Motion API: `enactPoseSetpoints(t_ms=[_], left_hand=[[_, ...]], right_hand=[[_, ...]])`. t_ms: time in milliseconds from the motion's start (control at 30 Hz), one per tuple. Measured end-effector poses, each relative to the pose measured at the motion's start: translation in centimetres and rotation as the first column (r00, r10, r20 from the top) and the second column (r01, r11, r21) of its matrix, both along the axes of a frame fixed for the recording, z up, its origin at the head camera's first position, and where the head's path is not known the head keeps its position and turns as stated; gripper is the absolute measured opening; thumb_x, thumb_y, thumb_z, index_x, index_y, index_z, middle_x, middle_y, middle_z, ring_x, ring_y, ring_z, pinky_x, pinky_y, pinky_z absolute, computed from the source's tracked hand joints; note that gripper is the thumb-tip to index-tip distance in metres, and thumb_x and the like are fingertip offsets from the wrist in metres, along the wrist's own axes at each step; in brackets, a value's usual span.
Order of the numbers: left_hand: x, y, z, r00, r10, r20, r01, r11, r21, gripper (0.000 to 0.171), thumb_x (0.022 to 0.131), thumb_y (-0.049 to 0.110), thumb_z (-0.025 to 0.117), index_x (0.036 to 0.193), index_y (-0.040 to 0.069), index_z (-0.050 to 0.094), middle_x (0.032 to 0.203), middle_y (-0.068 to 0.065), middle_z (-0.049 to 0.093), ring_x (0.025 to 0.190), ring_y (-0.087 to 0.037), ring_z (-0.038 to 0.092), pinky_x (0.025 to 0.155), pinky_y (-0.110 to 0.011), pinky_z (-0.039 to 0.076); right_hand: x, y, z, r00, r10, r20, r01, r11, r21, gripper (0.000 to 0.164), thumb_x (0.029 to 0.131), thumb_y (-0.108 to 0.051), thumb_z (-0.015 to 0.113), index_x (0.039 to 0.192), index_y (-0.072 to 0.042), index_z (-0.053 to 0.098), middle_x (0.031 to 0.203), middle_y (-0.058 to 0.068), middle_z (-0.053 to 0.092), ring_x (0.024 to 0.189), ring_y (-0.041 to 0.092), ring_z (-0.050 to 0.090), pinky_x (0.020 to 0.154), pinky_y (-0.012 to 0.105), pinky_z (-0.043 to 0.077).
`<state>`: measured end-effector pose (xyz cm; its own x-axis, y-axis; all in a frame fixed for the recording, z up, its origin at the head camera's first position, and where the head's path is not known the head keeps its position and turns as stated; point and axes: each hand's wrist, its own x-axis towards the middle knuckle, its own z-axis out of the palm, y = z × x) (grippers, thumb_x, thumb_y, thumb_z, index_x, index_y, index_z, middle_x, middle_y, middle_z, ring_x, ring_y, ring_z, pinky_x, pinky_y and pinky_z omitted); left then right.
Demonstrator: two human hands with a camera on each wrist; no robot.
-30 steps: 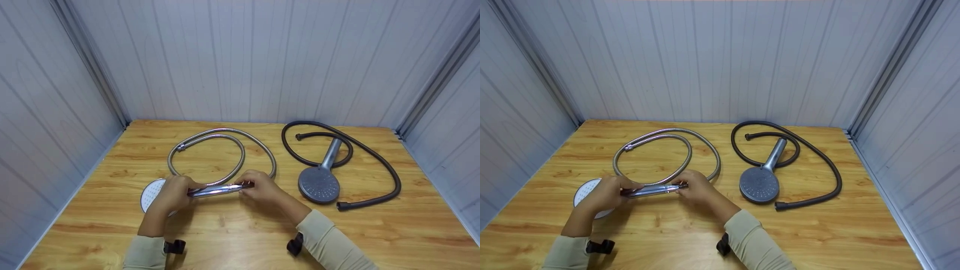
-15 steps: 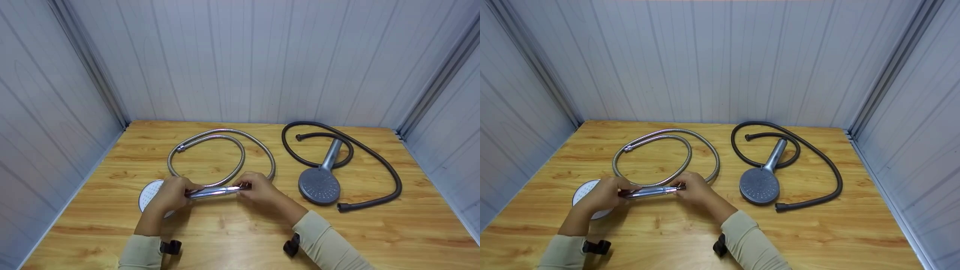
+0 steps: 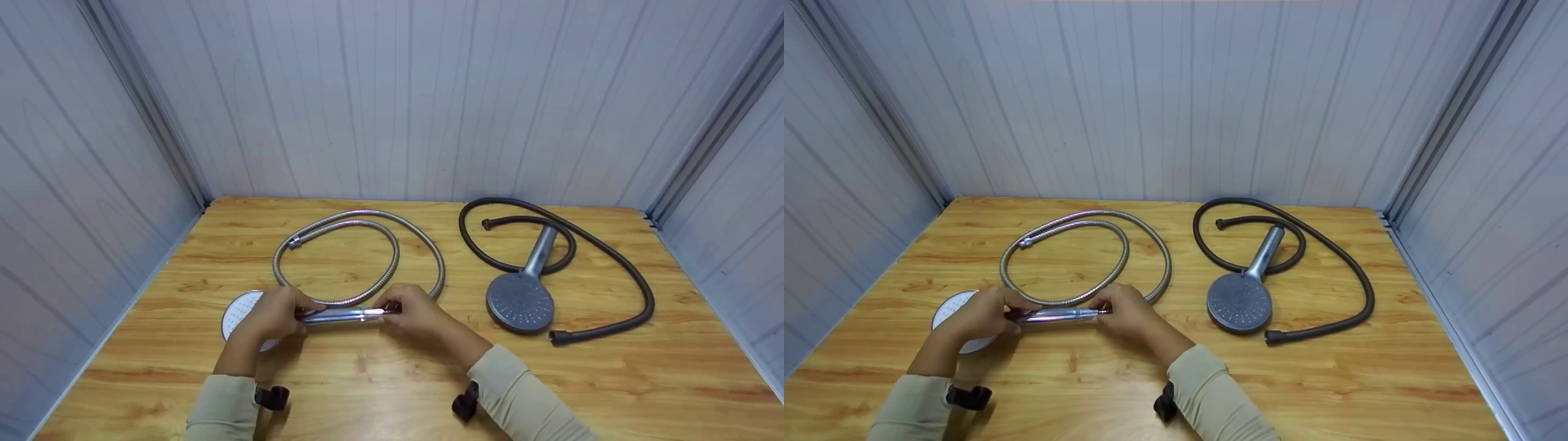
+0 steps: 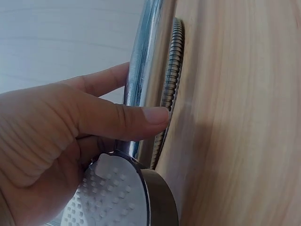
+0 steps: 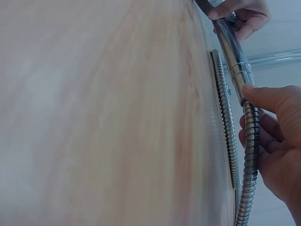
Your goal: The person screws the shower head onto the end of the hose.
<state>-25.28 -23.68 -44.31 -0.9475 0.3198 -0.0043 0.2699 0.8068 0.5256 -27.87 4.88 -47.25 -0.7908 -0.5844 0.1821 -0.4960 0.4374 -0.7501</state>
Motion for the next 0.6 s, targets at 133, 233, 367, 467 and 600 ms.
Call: enactPoseSetpoints(t_ms=[133,233,367,467,600], left_hand=[[-0.2,-0.3,0.2,1.0,-0.002,0.011,0.002,1.0,-0.004,0.049,0.065,-0.014,0.081,0.101,0.019,0.079,0.083,0.005,0.068,0.072,-0.016,0.053,0.065,-0.033,0.048],[-0.5,-0.4,0.2,1.0,0.0,0.029,0.001,1.0,-0.017,0.047,0.066,-0.014,0.08,0.101,0.018,0.079,0.082,0.004,0.068,0.072,-0.017,0.052,0.064,-0.032,0.046],[-0.8,-0.7,0.2,0.998,0.01,0.057,-0.008,0.999,-0.035,0.046,0.067,-0.013,0.08,0.101,0.018,0.079,0.08,0.003,0.067,0.072,-0.017,0.051,0.063,-0.033,0.044],[-0.9,-1.0,0.3,0.999,0.006,0.052,-0.003,0.999,-0.052,0.045,0.066,-0.013,0.08,0.1,0.016,0.08,0.079,0.003,0.067,0.071,-0.017,0.05,0.063,-0.033,0.044],[-1.1,-1.1,0.4,0.999,0.002,0.05,0.001,0.998,-0.065,0.044,0.066,-0.014,0.079,0.099,0.015,0.08,0.078,0.003,0.068,0.069,-0.016,0.051,0.062,-0.033,0.044]], right_hand=[[0.0,-0.3,-0.1,1.0,0.004,0.007,-0.004,1.0,0.013,0.015,0.084,-0.003,0.073,0.098,-0.009,0.075,0.092,-0.001,0.065,0.084,0.011,0.058,0.073,0.026,0.05],[-0.1,-0.5,-0.3,1.0,0.006,0.024,-0.007,1.0,0.013,0.014,0.084,-0.004,0.074,0.097,-0.008,0.074,0.092,0.0,0.066,0.084,0.011,0.059,0.073,0.026,0.05],[-0.3,-0.9,-0.6,0.999,0.028,0.019,-0.028,0.999,0.024,0.013,0.084,-0.005,0.074,0.097,-0.007,0.074,0.091,-0.001,0.067,0.082,0.009,0.06,0.073,0.025,0.05],[-0.4,-1.2,-0.7,0.999,0.052,-0.01,-0.051,0.998,0.023,0.012,0.084,-0.003,0.073,0.096,-0.006,0.074,0.088,0.001,0.068,0.08,0.009,0.061,0.072,0.025,0.05],[-0.5,-1.5,-0.8,0.998,0.054,-0.024,-0.053,0.998,0.031,0.013,0.083,-0.001,0.072,0.096,-0.004,0.073,0.087,0.004,0.069,0.079,0.01,0.061,0.071,0.025,0.05]])
